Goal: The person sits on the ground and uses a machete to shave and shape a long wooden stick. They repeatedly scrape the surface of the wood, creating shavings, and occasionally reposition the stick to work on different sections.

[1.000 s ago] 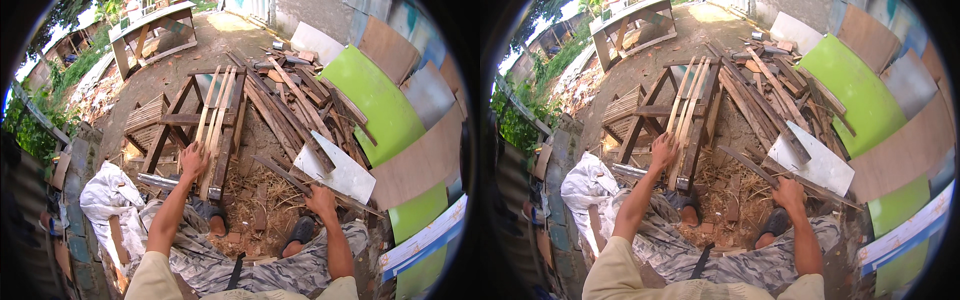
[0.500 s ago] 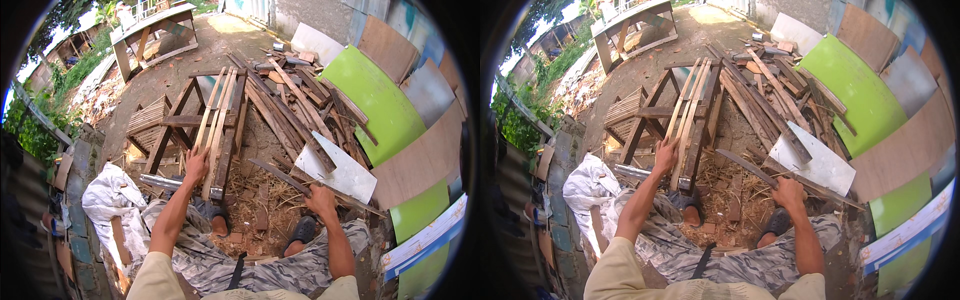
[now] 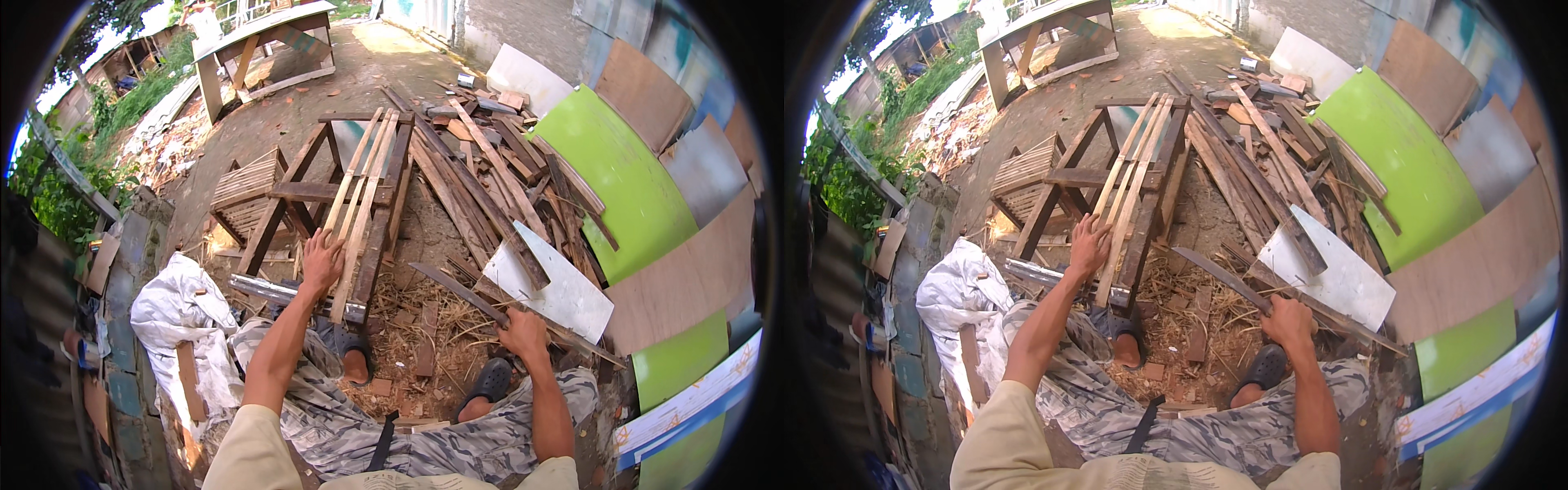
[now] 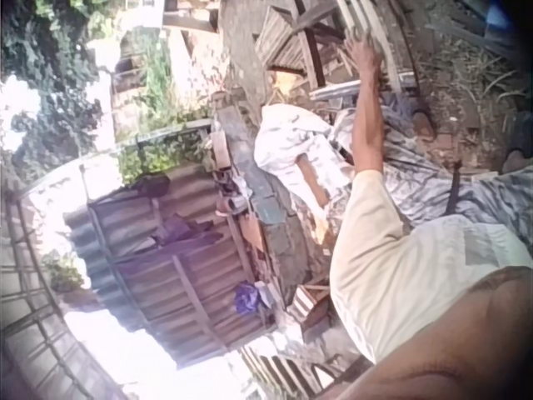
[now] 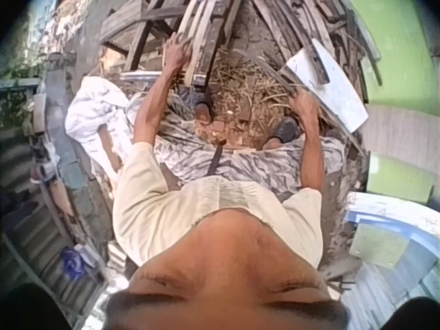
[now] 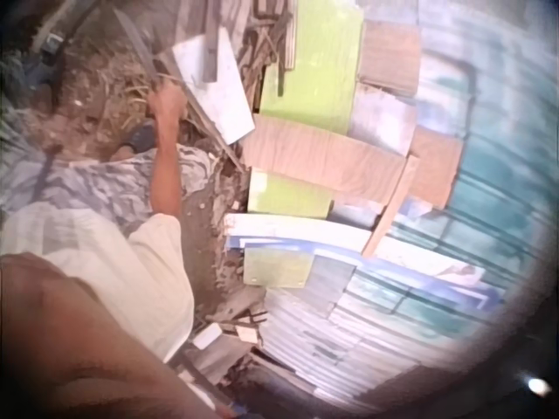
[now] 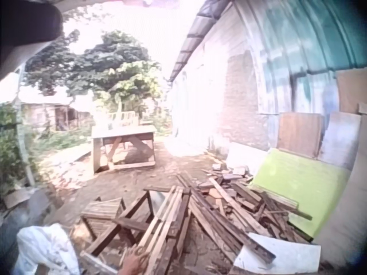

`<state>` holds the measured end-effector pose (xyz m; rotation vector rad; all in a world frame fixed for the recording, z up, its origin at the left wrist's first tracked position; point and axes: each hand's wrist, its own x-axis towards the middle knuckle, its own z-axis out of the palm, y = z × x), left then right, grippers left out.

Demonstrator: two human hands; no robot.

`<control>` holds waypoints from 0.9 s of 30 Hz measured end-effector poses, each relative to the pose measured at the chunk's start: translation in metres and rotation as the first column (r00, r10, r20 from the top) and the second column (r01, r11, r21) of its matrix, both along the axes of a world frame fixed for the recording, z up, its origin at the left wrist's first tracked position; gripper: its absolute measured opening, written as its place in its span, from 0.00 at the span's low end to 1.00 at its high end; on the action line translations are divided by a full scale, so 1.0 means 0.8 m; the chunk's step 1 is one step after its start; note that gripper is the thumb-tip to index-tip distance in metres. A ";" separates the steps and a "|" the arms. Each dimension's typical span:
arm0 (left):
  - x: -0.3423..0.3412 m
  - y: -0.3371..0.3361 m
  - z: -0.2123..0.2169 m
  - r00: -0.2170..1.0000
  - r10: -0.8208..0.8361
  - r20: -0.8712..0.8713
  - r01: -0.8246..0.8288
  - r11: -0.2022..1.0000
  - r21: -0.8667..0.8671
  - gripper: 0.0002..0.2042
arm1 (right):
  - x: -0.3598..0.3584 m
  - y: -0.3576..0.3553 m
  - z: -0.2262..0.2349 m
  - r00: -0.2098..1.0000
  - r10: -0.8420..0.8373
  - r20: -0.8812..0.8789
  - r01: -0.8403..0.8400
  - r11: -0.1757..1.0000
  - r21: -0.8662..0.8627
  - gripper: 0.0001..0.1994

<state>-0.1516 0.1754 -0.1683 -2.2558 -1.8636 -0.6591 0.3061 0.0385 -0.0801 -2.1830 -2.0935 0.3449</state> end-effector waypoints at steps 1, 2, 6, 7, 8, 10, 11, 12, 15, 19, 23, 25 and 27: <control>-0.002 0.000 0.000 1.000 0.008 -0.004 -0.008 1.000 0.001 0.22 | 0.000 0.001 -0.002 1.000 0.002 0.009 -0.002 0.999 -0.033 0.16; -0.003 0.001 -0.001 0.996 0.088 0.030 -0.089 0.996 0.006 0.22 | -0.003 0.002 0.002 1.000 0.007 0.018 -0.005 0.998 -0.066 0.16; 0.011 0.007 0.014 0.911 0.354 0.211 -0.311 0.926 -0.212 0.23 | -0.002 0.003 0.003 0.999 0.015 0.039 -0.012 0.996 -0.086 0.17; 0.015 0.008 0.020 0.874 0.413 0.254 -0.326 0.888 -0.323 0.23 | 0.000 0.003 0.003 0.999 0.010 0.045 -0.006 0.996 -0.090 0.17; 0.008 0.008 0.018 0.890 0.386 0.241 -0.308 0.901 -0.305 0.23 | -0.003 0.003 0.003 0.999 0.015 0.045 -0.010 0.996 -0.092 0.17; -0.008 0.009 0.011 0.920 0.330 0.213 -0.270 0.925 -0.269 0.23 | -0.007 0.004 0.001 0.999 0.026 0.042 -0.022 0.995 -0.094 0.17; -0.009 0.012 0.008 0.921 0.322 0.219 -0.261 0.928 -0.266 0.23 | -0.006 0.004 -0.002 0.999 0.029 0.044 -0.024 0.995 -0.093 0.17; -0.010 0.014 0.004 0.922 0.315 0.225 -0.253 0.931 -0.264 0.22 | -0.005 0.004 -0.005 0.998 0.031 0.047 -0.027 0.995 -0.092 0.17; -0.012 0.017 -0.001 0.919 0.293 0.264 -0.227 0.940 -0.253 0.22 | -0.003 0.004 -0.010 0.997 0.055 0.057 -0.048 0.993 -0.109 0.18; -0.013 0.016 -0.004 0.907 0.275 0.318 -0.211 0.952 -0.219 0.22 | -0.007 0.002 -0.007 0.996 0.059 0.060 -0.051 0.992 -0.118 0.18; -0.006 0.012 0.001 0.901 0.285 0.328 -0.202 0.943 -0.265 0.22 | -0.009 0.003 -0.009 0.994 0.081 0.076 -0.071 0.990 -0.118 0.18; 0.000 0.011 0.009 0.899 0.309 0.309 -0.227 0.935 -0.274 0.21 | -0.011 0.005 -0.007 0.992 0.089 0.087 -0.077 0.989 -0.123 0.17; 0.005 0.012 0.015 0.888 0.307 0.342 -0.215 0.935 -0.283 0.22 | -0.013 0.005 -0.007 0.991 0.092 0.093 -0.080 0.989 -0.126 0.17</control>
